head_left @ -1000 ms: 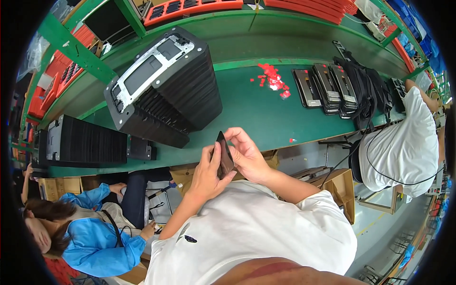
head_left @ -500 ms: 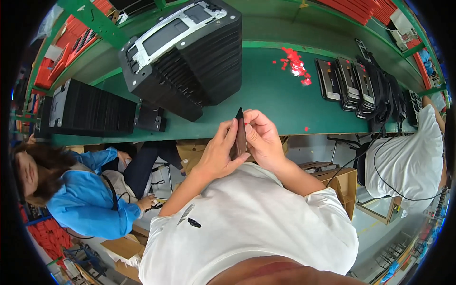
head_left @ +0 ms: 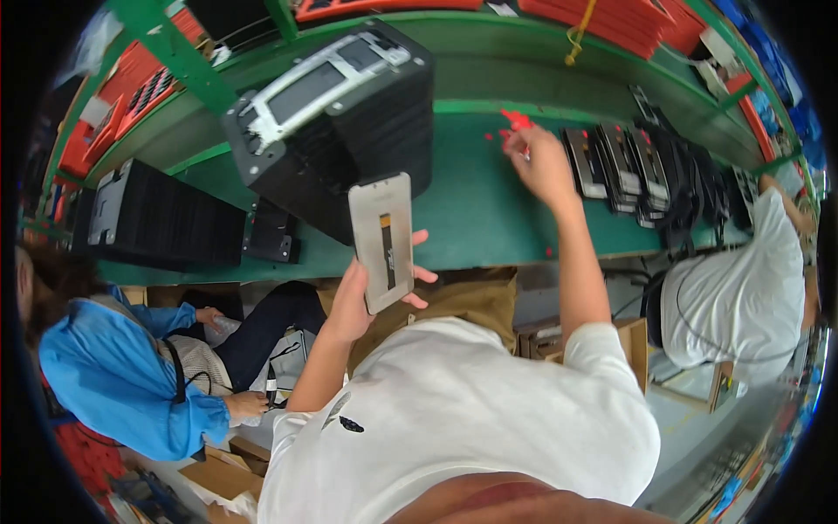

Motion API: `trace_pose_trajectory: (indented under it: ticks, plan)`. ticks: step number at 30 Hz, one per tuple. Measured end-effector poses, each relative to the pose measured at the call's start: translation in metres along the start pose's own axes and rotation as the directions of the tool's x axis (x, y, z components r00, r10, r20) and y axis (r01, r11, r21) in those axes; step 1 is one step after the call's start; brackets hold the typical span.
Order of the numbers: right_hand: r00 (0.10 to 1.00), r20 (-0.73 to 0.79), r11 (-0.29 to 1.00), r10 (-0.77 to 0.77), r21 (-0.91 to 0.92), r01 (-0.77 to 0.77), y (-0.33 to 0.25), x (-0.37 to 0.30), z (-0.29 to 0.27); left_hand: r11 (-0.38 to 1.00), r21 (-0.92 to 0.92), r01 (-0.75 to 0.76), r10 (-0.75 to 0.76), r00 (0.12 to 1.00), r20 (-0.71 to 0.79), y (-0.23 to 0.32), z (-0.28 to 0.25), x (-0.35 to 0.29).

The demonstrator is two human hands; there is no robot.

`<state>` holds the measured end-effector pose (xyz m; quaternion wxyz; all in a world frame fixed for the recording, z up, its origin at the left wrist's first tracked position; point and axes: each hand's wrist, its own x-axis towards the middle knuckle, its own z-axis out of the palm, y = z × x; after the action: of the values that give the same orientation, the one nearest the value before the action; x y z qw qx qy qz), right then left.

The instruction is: Assembling components into black electronic device housings on a production line.

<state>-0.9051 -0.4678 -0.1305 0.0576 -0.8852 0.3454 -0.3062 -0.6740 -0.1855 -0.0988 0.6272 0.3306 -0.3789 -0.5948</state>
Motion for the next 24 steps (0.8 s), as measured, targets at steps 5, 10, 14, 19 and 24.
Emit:
trace_pose_trajectory:
  ticks: [5, 10, 14, 19, 24]
  plan:
    - [0.926, 0.296, 0.083, -0.235, 0.955, -0.284, -0.144, -0.011, -0.048, 0.998, 0.055, 0.016, -0.016, 1.0, -0.005, 0.014, 0.0, -0.011]
    - [0.54, 0.422, 0.304, -0.728, 0.905, -0.296, -0.163, 0.016, -0.046, 0.937, 0.34, -0.079, 0.038, 0.991, 0.126, 0.07, 0.004, -0.001]
    - [0.683, 0.221, 0.336, -0.696, 0.941, 0.038, -0.165, 0.042, -0.077, 0.826, 0.517, -0.225, 0.231, 0.971, 0.054, 0.13, 0.033, -0.004]
    - [0.997, 0.018, 0.423, -0.076, 0.906, 0.016, -0.128, 0.102, -0.1, 0.468, 0.773, -0.429, 0.544, 0.829, 0.131, 0.194, 0.032, 0.046]
    - [0.998, -0.028, 0.442, 0.061, 0.897, -0.002, -0.142, 0.136, -0.074, 0.056, 0.984, -0.167, 0.458, 0.88, 0.123, 0.206, 0.006, 0.089]
